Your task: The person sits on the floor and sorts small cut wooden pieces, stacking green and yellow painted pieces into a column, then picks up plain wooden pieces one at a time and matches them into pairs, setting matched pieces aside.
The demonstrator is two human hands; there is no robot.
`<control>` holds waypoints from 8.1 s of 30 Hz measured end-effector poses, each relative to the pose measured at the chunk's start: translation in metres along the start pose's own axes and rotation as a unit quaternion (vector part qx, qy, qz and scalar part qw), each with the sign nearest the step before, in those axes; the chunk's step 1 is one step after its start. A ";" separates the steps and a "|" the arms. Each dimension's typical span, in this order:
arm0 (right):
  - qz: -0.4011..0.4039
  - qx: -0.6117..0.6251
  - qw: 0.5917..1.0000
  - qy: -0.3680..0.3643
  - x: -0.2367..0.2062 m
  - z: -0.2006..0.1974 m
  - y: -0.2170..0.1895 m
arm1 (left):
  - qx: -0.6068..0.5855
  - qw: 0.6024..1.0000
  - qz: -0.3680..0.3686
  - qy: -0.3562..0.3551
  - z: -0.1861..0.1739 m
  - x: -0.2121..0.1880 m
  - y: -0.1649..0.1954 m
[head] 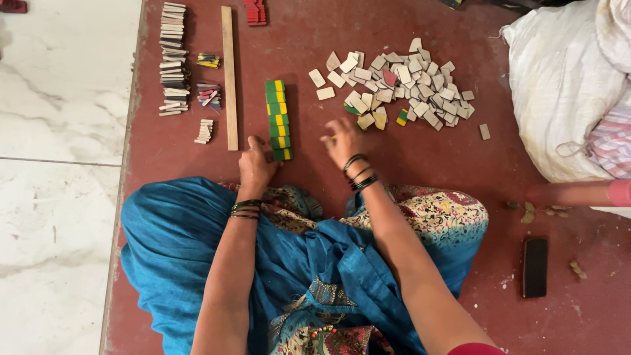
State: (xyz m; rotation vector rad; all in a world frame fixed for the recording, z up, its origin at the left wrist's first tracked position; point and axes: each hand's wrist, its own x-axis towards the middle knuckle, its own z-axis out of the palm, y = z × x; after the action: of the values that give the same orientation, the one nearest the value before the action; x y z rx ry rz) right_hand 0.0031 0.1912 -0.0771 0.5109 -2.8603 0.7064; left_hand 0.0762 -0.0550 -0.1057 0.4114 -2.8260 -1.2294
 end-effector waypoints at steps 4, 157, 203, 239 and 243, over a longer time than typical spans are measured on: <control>0.026 -0.186 0.981 0.037 0.003 -0.021 0.027 | -0.010 1.000 -0.008 -0.004 -0.002 -0.003 0.002; 0.115 0.156 0.981 0.011 0.050 0.041 -0.066 | -0.583 0.810 -0.042 -0.049 0.001 0.032 0.012; 0.059 0.133 0.989 0.036 0.156 0.083 -0.089 | -0.479 0.874 -0.001 -0.085 -0.012 0.102 0.009; -0.057 0.133 0.988 -0.055 -0.032 0.013 -0.027 | -0.394 0.914 -0.092 -0.041 -0.046 -0.047 0.000; 0.021 0.170 0.982 -0.077 -0.026 0.017 -0.033 | -0.407 0.909 -0.088 -0.026 -0.034 -0.029 -0.010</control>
State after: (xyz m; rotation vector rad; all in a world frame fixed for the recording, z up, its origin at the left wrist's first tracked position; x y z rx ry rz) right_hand 0.0382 0.1634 -0.0837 0.5738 -2.9078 1.2271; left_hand 0.1109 -0.0778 -0.0874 0.5714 -2.0404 -2.2903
